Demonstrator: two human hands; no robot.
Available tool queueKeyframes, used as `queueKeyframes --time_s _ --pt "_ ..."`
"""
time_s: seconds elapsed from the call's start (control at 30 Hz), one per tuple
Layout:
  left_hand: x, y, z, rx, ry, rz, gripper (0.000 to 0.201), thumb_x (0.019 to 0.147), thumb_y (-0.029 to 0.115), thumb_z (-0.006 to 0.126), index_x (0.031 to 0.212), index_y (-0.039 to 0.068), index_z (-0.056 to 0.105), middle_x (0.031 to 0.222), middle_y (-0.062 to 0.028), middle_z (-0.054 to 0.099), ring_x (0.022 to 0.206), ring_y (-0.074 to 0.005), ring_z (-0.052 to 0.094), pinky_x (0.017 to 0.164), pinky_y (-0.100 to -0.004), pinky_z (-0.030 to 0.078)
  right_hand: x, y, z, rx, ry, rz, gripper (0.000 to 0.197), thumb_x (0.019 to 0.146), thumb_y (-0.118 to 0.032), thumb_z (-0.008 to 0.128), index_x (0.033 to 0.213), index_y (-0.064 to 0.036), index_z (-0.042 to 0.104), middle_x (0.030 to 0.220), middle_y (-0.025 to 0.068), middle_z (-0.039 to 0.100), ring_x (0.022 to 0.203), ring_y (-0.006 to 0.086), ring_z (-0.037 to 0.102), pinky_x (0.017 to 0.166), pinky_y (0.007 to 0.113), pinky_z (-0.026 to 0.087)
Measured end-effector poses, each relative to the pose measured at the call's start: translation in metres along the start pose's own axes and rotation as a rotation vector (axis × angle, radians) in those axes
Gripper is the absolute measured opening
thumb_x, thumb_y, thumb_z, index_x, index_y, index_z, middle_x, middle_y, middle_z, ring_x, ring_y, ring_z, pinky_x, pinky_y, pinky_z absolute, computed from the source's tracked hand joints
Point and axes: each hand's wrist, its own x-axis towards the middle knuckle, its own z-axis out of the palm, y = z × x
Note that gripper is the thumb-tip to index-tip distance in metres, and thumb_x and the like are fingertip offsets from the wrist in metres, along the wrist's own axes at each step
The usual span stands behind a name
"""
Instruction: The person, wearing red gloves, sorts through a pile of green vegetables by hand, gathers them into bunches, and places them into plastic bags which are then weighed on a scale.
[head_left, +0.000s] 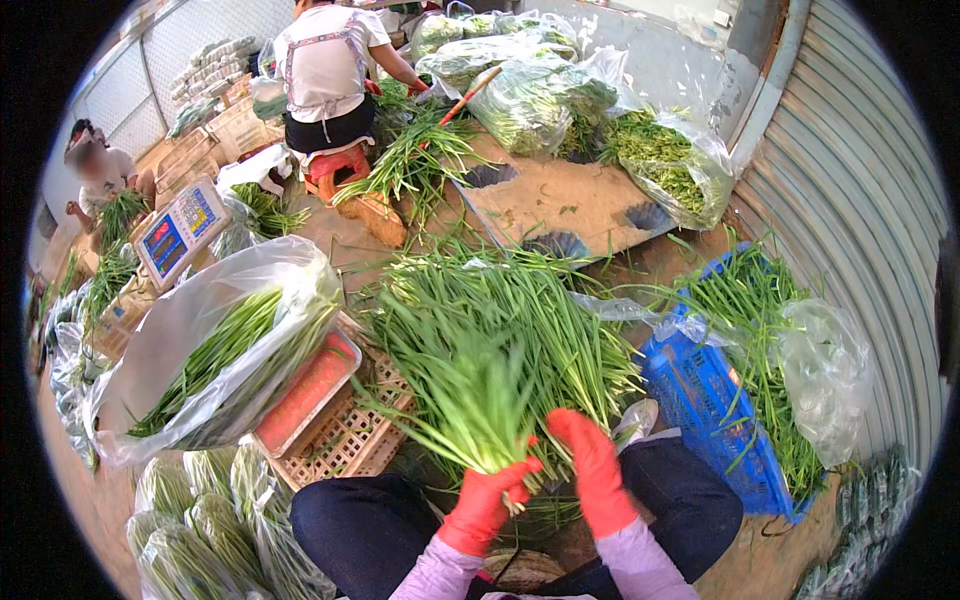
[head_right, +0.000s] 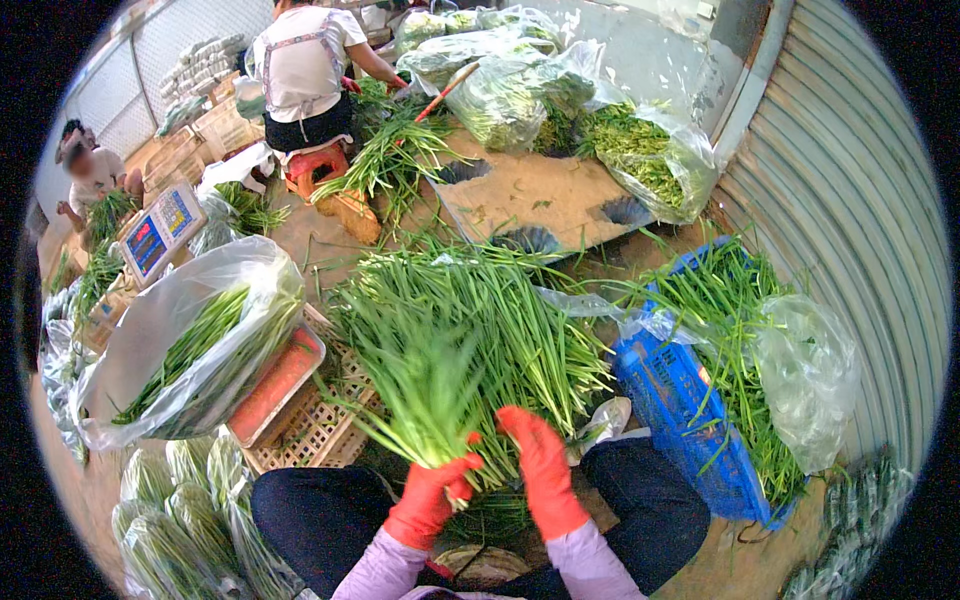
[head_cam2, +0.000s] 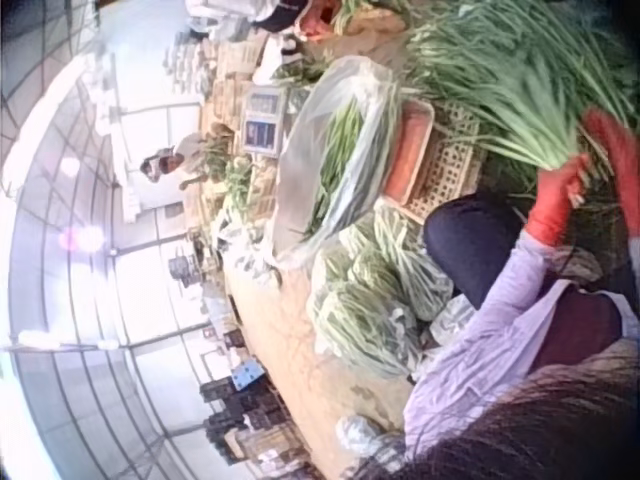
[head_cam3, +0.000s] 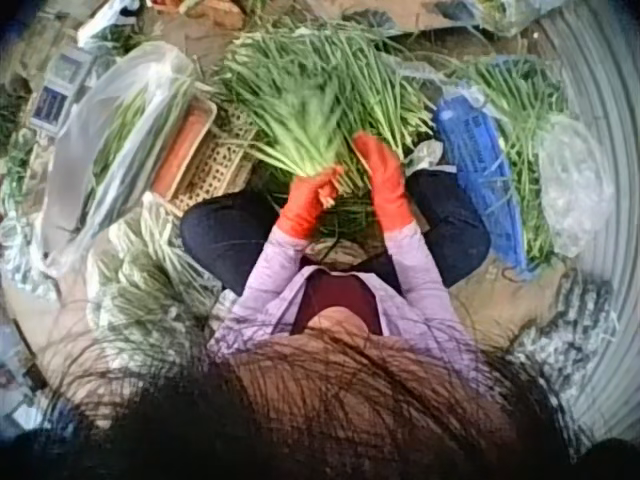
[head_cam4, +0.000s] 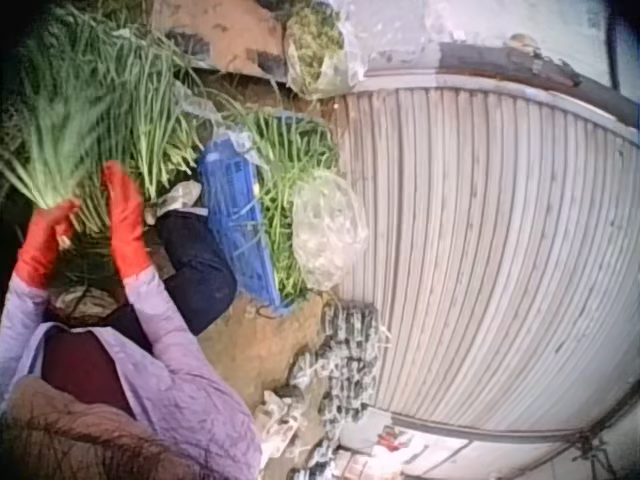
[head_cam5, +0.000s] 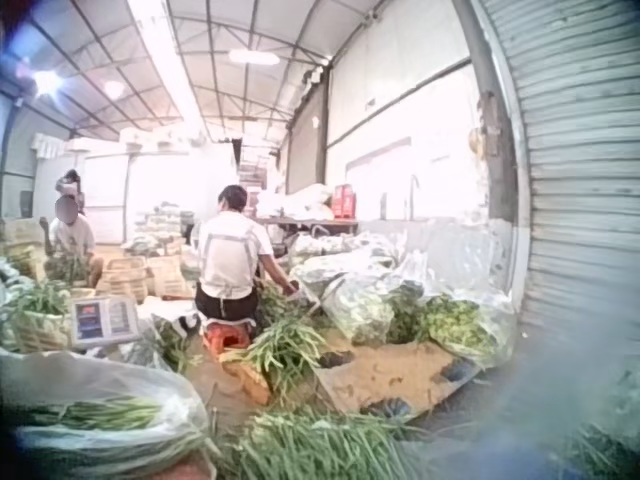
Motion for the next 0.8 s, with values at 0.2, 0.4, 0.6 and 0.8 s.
queueKeyframes --time_s 0.2,0.4,0.6,0.8 --pt "0.009 -0.004 -0.017 -0.198 -0.073 0.297 0.051 0.076 0.018 0.073 0.117 0.001 0.050 0.085 -0.0056 0.062 0.092 -0.0238 0.061 0.089 -0.0405 0.045 0.076 0.067 -0.035 -1.210 0.104 -0.030 0.019 0.079 -0.027 0.060 0.085 -0.0093 0.067 0.085 0.0129 0.066 0.079 0.0312 0.063 0.067 0.041 0.049" --pt "0.015 -0.006 -0.003 -0.419 -0.064 0.077 0.042 0.084 0.012 0.063 0.122 0.002 0.049 0.075 -0.0018 0.056 0.060 -0.0133 0.051 0.063 -0.0311 0.045 0.103 0.078 -0.064 -0.971 0.452 -0.579 0.021 0.083 -0.028 0.058 0.083 -0.0079 0.065 0.072 0.0079 0.065 0.061 0.0243 0.061 0.051 0.040 0.046" --pt "0.021 -0.015 -0.010 -0.156 0.184 0.048 0.038 0.084 0.007 0.059 0.119 0.000 0.050 0.065 0.0026 0.045 0.045 -0.0062 0.035 0.047 -0.0248 0.036 0.040 0.000 -0.023 0.036 0.238 0.305 0.023 0.090 -0.024 0.049 0.101 -0.0058 0.058 0.064 0.0016 0.055 0.045 0.0076 0.046 0.037 0.020 0.032" --pt "0.022 -0.019 0.006 -0.031 0.216 0.030 0.033 0.083 0.009 0.061 0.114 0.001 0.054 0.085 -0.0041 0.064 0.048 -0.0092 0.047 0.045 -0.0237 0.043 -0.042 -0.025 0.017 -0.142 -0.142 -0.070 0.016 0.091 -0.018 0.053 0.093 -0.0048 0.061 0.065 0.0033 0.058 0.050 0.0093 0.052 0.042 0.022 0.039"
